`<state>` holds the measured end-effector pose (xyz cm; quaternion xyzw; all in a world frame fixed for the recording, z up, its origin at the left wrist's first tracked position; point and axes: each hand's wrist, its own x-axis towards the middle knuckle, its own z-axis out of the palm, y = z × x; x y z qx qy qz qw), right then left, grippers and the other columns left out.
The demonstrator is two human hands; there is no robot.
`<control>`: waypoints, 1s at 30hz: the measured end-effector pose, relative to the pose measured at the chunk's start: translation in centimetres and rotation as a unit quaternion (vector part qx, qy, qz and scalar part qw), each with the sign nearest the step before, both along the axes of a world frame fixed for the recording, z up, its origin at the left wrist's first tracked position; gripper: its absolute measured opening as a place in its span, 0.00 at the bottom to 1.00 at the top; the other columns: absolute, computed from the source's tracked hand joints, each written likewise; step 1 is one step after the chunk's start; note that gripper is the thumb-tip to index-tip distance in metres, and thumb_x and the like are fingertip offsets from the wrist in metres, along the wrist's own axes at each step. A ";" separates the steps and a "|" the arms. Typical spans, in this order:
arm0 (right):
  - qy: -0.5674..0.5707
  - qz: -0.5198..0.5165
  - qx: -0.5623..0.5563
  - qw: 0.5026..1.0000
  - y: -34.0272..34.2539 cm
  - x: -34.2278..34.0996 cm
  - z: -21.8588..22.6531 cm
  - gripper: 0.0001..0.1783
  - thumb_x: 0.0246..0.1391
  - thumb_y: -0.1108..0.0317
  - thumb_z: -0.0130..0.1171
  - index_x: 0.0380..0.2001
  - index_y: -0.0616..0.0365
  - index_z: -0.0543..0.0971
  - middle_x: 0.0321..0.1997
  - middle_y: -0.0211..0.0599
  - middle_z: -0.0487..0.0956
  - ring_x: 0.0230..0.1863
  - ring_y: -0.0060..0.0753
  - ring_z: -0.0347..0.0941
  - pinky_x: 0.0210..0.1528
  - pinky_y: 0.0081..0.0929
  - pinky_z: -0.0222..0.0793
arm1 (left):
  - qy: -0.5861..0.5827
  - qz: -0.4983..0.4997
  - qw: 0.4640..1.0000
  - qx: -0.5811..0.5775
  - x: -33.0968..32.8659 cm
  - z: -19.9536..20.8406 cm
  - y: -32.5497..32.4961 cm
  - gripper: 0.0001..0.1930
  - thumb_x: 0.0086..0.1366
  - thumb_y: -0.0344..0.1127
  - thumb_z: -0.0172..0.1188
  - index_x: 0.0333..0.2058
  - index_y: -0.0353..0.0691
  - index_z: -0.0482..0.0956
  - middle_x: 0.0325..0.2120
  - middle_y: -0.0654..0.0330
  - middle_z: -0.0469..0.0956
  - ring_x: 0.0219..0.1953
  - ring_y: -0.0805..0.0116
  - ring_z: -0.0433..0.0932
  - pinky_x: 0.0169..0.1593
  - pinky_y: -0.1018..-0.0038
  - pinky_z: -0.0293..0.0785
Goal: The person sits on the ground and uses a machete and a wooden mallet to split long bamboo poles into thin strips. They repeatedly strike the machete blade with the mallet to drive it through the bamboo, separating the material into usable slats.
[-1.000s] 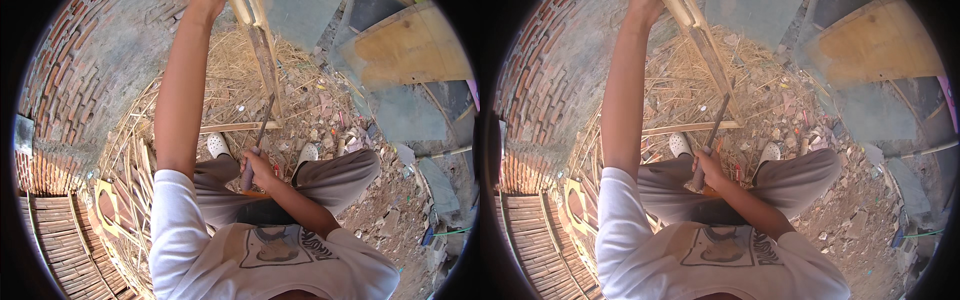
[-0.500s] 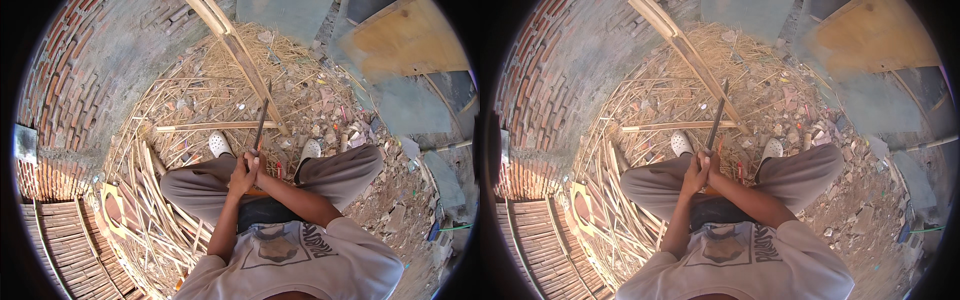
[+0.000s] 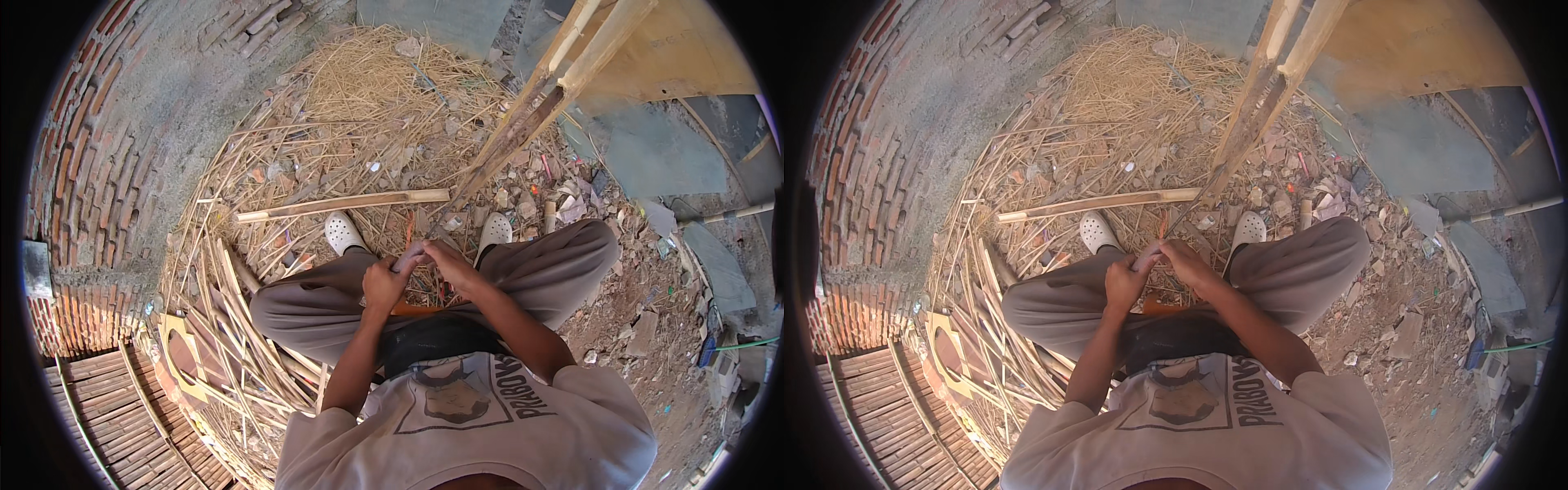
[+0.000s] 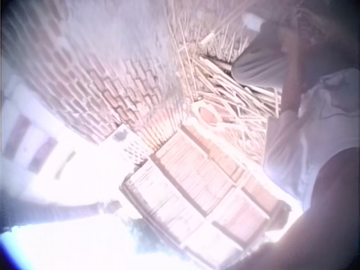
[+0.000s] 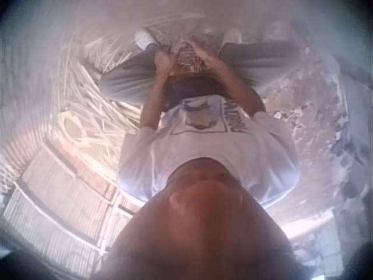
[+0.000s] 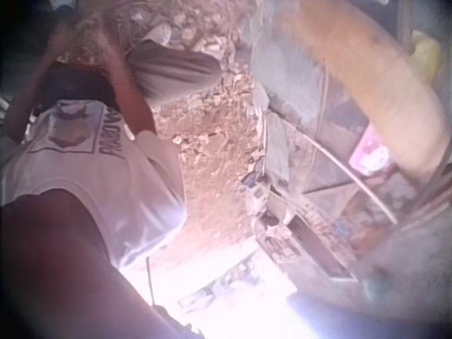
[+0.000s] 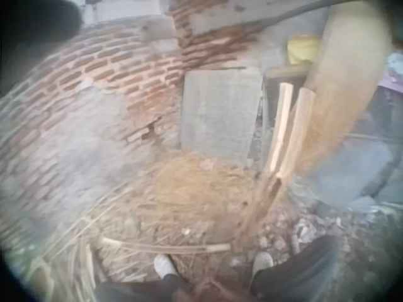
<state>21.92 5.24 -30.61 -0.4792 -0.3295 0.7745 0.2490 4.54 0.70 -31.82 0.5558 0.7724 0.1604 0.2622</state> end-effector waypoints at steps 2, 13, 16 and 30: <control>-0.085 -0.018 0.203 0.975 0.0 5.7 1.1 0.23 0.64 0.62 0.59 0.58 0.60 0.70 0.49 0.33 0.74 0.47 0.22 0.69 0.50 0.24 0.67 | 0.023 0.018 0.999 0.016 -1.0 0.8 0.7 0.32 0.54 0.67 0.65 0.23 0.36 0.84 0.15 0.46 0.77 0.24 0.45 0.81 0.32 0.55 0.76; -0.634 -0.100 0.103 0.760 -14.5 40.2 -26.0 0.20 0.58 0.58 0.59 0.42 0.68 0.77 0.40 0.60 0.81 0.44 0.56 0.79 0.48 0.48 0.71 | 0.001 -0.019 0.999 0.026 -10.1 -1.8 4.4 0.33 0.59 0.67 0.60 0.29 0.35 0.85 0.19 0.46 0.79 0.25 0.46 0.81 0.33 0.58 0.75; -0.570 -0.055 -0.078 0.816 -18.8 29.3 -28.2 0.20 0.58 0.58 0.59 0.41 0.68 0.76 0.40 0.60 0.81 0.44 0.55 0.79 0.47 0.47 0.71 | 0.021 0.009 1.000 0.011 -11.4 -0.9 4.6 0.32 0.57 0.65 0.63 0.32 0.33 0.85 0.20 0.47 0.80 0.25 0.49 0.81 0.34 0.61 0.76; -0.432 -0.277 -0.079 0.854 -23.4 24.9 -28.9 0.19 0.56 0.59 0.61 0.39 0.68 0.76 0.38 0.59 0.81 0.40 0.53 0.80 0.43 0.46 0.73 | 0.045 0.042 0.997 0.040 -9.7 -0.8 6.9 0.28 0.53 0.61 0.70 0.32 0.36 0.86 0.19 0.48 0.81 0.24 0.52 0.82 0.34 0.61 0.77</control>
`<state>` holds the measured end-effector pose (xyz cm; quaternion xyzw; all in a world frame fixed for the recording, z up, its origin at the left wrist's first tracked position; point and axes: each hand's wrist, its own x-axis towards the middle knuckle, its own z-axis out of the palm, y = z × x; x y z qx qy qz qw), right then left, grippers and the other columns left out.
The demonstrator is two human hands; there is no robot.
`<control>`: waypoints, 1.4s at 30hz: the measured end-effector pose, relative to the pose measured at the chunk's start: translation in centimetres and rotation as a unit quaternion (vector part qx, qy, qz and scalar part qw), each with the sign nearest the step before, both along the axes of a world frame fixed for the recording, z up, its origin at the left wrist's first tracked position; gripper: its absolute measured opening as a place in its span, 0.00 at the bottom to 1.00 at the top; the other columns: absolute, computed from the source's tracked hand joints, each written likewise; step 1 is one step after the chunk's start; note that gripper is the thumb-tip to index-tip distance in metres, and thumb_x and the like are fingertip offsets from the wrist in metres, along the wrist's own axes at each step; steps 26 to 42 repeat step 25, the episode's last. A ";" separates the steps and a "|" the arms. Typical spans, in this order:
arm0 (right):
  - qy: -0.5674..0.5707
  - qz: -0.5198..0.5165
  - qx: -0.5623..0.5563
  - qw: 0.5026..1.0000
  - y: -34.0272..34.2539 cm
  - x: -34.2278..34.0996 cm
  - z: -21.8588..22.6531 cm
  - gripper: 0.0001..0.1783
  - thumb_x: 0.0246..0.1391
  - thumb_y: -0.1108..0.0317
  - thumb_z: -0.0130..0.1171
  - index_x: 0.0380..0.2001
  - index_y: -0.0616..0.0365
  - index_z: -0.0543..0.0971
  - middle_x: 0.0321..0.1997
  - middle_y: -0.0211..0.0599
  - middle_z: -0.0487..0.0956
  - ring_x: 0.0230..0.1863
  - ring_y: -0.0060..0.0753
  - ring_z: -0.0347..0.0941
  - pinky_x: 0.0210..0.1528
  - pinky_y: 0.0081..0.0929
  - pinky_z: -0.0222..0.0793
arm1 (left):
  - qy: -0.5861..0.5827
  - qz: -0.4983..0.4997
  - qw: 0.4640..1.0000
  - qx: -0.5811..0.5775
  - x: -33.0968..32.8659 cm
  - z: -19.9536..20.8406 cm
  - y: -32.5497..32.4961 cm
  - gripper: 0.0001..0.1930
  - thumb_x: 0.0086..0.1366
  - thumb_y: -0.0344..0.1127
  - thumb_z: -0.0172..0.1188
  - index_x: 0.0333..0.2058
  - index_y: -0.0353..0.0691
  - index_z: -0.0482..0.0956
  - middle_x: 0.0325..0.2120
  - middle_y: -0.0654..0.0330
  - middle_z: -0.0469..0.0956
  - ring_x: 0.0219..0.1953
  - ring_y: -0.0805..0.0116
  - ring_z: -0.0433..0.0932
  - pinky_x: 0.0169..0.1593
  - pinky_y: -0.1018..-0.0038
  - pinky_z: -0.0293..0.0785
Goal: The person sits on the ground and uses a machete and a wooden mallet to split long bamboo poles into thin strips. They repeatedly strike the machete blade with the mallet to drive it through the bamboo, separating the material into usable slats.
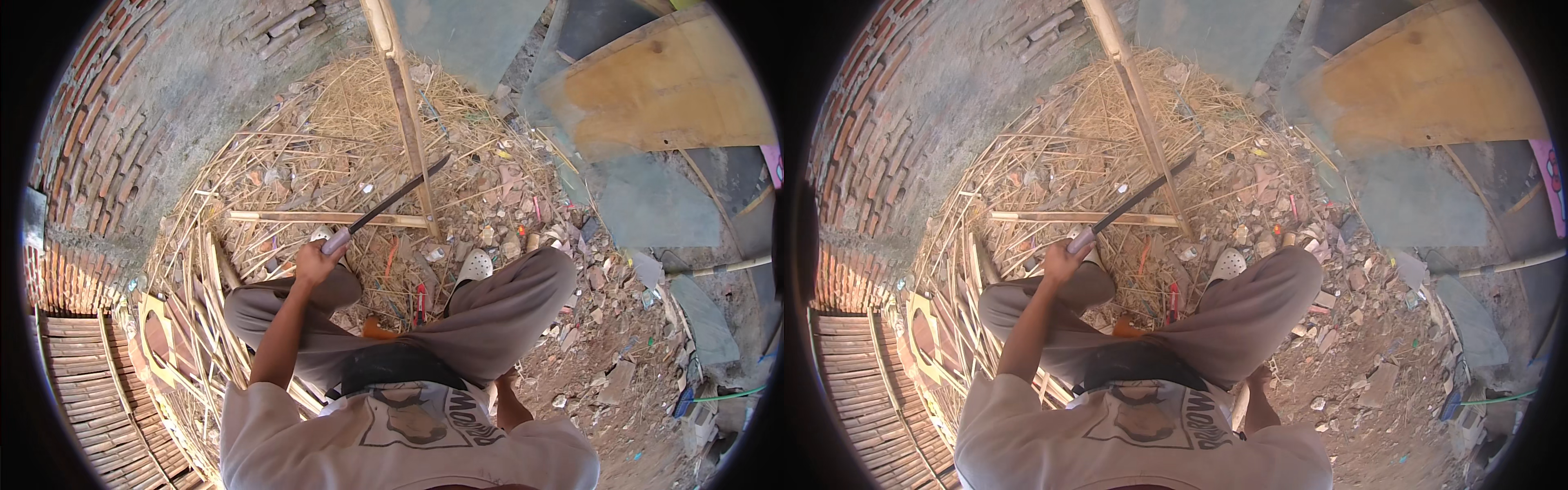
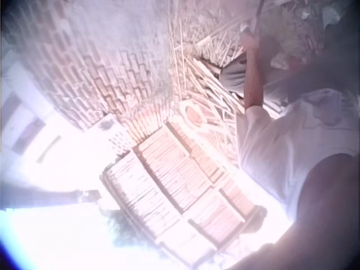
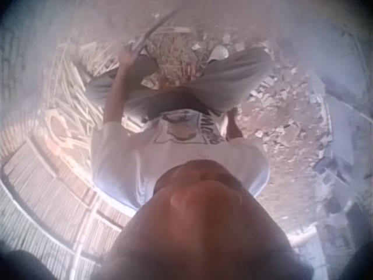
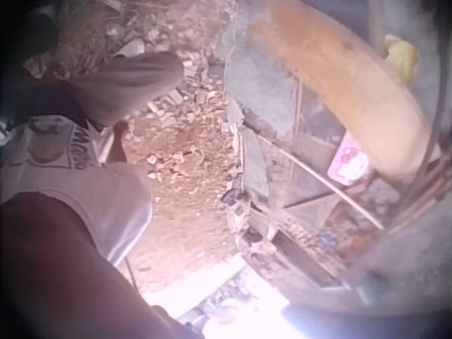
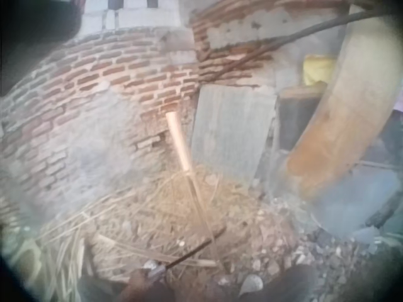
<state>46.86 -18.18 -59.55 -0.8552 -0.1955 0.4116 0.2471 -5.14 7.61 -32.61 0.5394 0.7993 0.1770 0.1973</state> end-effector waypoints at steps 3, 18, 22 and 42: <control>0.044 -0.029 0.115 0.992 0.1 2.8 -3.1 0.19 0.56 0.60 0.61 0.39 0.68 0.75 0.38 0.58 0.81 0.40 0.53 0.80 0.42 0.46 0.74 | -0.008 -0.022 1.000 0.010 0.3 0.2 0.8 0.27 0.52 0.60 0.70 0.30 0.37 0.86 0.17 0.49 0.80 0.23 0.52 0.82 0.32 0.61 0.77; -0.137 0.163 0.231 0.949 21.5 2.0 25.5 0.18 0.45 0.67 0.67 0.37 0.66 0.75 0.27 0.47 0.79 0.29 0.41 0.78 0.33 0.37 0.73 | 0.015 -0.102 0.980 0.169 2.3 5.6 13.6 0.23 0.54 0.53 0.72 0.29 0.33 0.84 0.15 0.53 0.78 0.19 0.61 0.80 0.29 0.66 0.75; -0.142 0.176 0.295 0.928 26.1 0.5 33.5 0.19 0.45 0.68 0.65 0.40 0.67 0.76 0.28 0.47 0.78 0.30 0.38 0.76 0.37 0.37 0.73 | 0.011 -0.081 0.986 0.148 3.3 7.3 15.5 0.25 0.52 0.57 0.71 0.28 0.35 0.85 0.16 0.52 0.79 0.21 0.61 0.81 0.30 0.66 0.76; -0.142 0.219 0.284 0.923 28.4 -0.8 34.9 0.21 0.46 0.66 0.67 0.43 0.66 0.77 0.35 0.52 0.81 0.34 0.45 0.79 0.39 0.37 0.73 | 0.082 -0.084 0.986 0.121 2.2 3.9 16.1 0.27 0.52 0.62 0.68 0.32 0.39 0.86 0.21 0.48 0.82 0.28 0.52 0.84 0.37 0.61 0.80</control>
